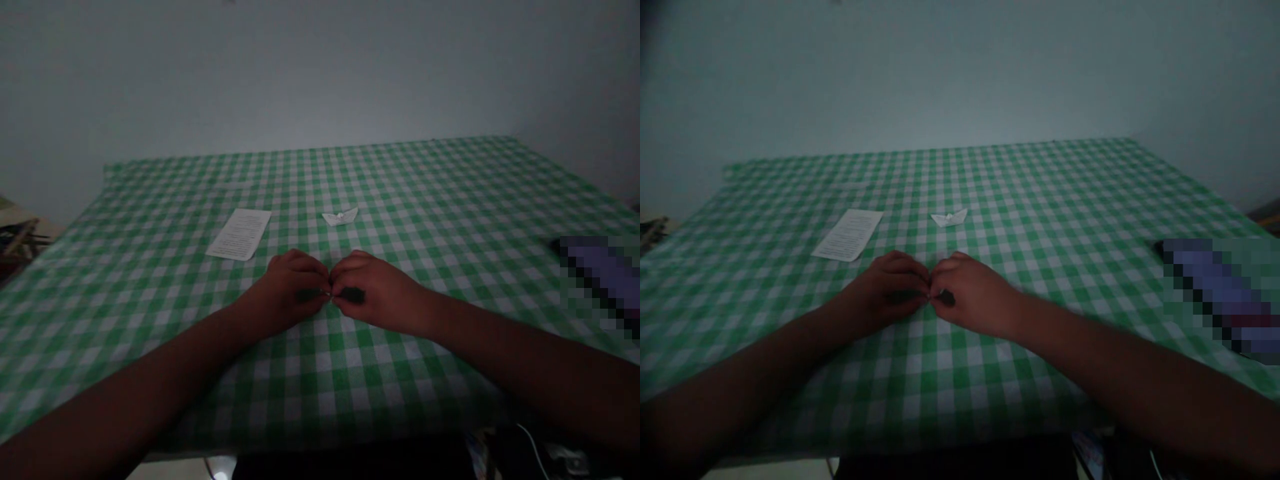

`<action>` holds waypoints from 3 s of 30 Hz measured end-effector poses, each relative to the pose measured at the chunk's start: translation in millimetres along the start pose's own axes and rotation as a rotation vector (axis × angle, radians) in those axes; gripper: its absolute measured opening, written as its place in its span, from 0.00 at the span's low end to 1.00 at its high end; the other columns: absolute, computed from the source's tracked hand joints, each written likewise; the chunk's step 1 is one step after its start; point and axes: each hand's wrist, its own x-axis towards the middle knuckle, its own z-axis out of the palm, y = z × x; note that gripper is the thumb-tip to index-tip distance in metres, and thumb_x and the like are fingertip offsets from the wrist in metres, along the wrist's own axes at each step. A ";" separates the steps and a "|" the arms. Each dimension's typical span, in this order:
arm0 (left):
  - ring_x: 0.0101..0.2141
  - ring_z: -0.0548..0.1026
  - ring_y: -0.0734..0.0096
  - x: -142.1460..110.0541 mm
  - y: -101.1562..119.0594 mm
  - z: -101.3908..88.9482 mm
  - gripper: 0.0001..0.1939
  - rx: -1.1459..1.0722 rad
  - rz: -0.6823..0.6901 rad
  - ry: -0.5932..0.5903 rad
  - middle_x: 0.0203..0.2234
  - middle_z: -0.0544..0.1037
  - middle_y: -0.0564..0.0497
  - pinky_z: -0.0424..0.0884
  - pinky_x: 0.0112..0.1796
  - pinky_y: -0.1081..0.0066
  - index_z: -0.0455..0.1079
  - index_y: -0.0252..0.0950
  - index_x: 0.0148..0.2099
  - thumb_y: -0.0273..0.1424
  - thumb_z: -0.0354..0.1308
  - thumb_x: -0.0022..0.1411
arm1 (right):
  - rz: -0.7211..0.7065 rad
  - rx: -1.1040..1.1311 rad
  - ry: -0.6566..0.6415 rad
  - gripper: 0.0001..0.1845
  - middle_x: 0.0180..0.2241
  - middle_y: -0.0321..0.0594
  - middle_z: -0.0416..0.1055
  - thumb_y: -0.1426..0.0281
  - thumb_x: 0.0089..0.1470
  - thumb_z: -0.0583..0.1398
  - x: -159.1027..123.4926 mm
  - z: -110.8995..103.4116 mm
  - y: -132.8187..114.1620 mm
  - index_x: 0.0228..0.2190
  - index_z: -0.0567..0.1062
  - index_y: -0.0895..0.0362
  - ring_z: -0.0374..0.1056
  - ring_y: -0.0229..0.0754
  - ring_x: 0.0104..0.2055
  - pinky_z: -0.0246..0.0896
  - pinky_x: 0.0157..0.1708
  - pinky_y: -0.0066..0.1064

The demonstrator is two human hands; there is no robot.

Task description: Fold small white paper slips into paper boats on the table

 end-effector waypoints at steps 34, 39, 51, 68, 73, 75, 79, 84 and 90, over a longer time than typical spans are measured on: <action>0.48 0.68 0.58 -0.4 -1.2 0.0 0.08 0.069 -0.236 -0.065 0.44 0.76 0.51 0.63 0.50 0.55 0.77 0.45 0.44 0.37 0.61 0.63 | -0.006 -0.006 -0.008 0.04 0.37 0.39 0.76 0.74 0.57 0.64 2.2 4.2 4.0 0.30 0.75 0.57 0.70 0.41 0.43 0.60 0.51 0.38; 0.47 0.70 0.59 2.6 -4.1 -5.2 0.07 0.007 -0.254 -0.097 0.44 0.75 0.50 0.64 0.51 0.55 0.78 0.44 0.42 0.34 0.60 0.63 | -0.015 0.000 -0.029 0.03 0.39 0.40 0.74 0.75 0.57 0.64 0.2 2.9 6.9 0.32 0.74 0.57 0.69 0.41 0.44 0.58 0.52 0.38; 0.46 0.72 0.61 3.0 -2.1 -5.4 0.08 0.015 -0.225 -0.037 0.43 0.76 0.49 0.68 0.48 0.59 0.75 0.40 0.45 0.34 0.58 0.65 | 0.010 -0.020 -0.005 0.05 0.41 0.43 0.73 0.72 0.58 0.64 -1.8 3.6 4.2 0.38 0.75 0.58 0.67 0.44 0.47 0.62 0.52 0.39; 0.45 0.71 0.60 7.2 3.8 5.6 0.07 0.153 -0.277 0.007 0.41 0.75 0.50 0.63 0.44 0.59 0.73 0.40 0.45 0.33 0.57 0.66 | 0.076 -0.242 0.006 0.12 0.41 0.44 0.73 0.61 0.59 0.64 -2.2 1.4 4.8 0.40 0.80 0.56 0.65 0.47 0.45 0.60 0.49 0.42; 0.43 0.70 0.61 1.9 6.0 2.5 0.08 0.218 -0.200 -0.021 0.41 0.77 0.50 0.60 0.45 0.58 0.76 0.42 0.42 0.31 0.55 0.67 | 0.083 -0.330 0.014 0.15 0.42 0.43 0.73 0.57 0.58 0.63 -0.2 -1.2 8.6 0.40 0.81 0.55 0.64 0.48 0.45 0.58 0.49 0.43; 0.43 0.70 0.60 -0.7 7.2 1.7 0.09 0.260 -0.187 -0.016 0.42 0.78 0.50 0.59 0.44 0.58 0.77 0.43 0.44 0.32 0.56 0.67 | 0.074 -0.344 0.013 0.15 0.45 0.43 0.73 0.58 0.59 0.63 -0.6 -0.8 9.1 0.42 0.81 0.53 0.63 0.49 0.47 0.57 0.49 0.42; 0.46 0.69 0.56 -5.3 12.9 0.0 0.11 0.350 -0.163 -0.014 0.45 0.78 0.50 0.59 0.43 0.56 0.77 0.46 0.49 0.32 0.57 0.66 | 0.084 -0.376 -0.019 0.15 0.48 0.42 0.72 0.58 0.62 0.59 -2.6 -0.2 7.5 0.44 0.81 0.50 0.61 0.50 0.49 0.56 0.48 0.43; 0.51 0.67 0.46 -7.0 22.7 -3.7 0.11 0.480 -0.187 -0.056 0.52 0.76 0.47 0.59 0.46 0.48 0.78 0.48 0.48 0.33 0.57 0.67 | 0.081 -0.520 -0.068 0.16 0.51 0.44 0.73 0.58 0.65 0.56 -4.9 -1.8 -5.1 0.45 0.80 0.51 0.59 0.57 0.54 0.54 0.46 0.48; 0.54 0.65 0.43 -8.1 23.1 -5.4 0.10 0.534 -0.173 -0.047 0.54 0.75 0.47 0.58 0.49 0.44 0.78 0.48 0.47 0.34 0.57 0.67 | 0.089 -0.608 -0.106 0.16 0.54 0.48 0.72 0.61 0.65 0.56 -12.6 -5.9 -20.4 0.47 0.77 0.55 0.53 0.64 0.62 0.52 0.49 0.55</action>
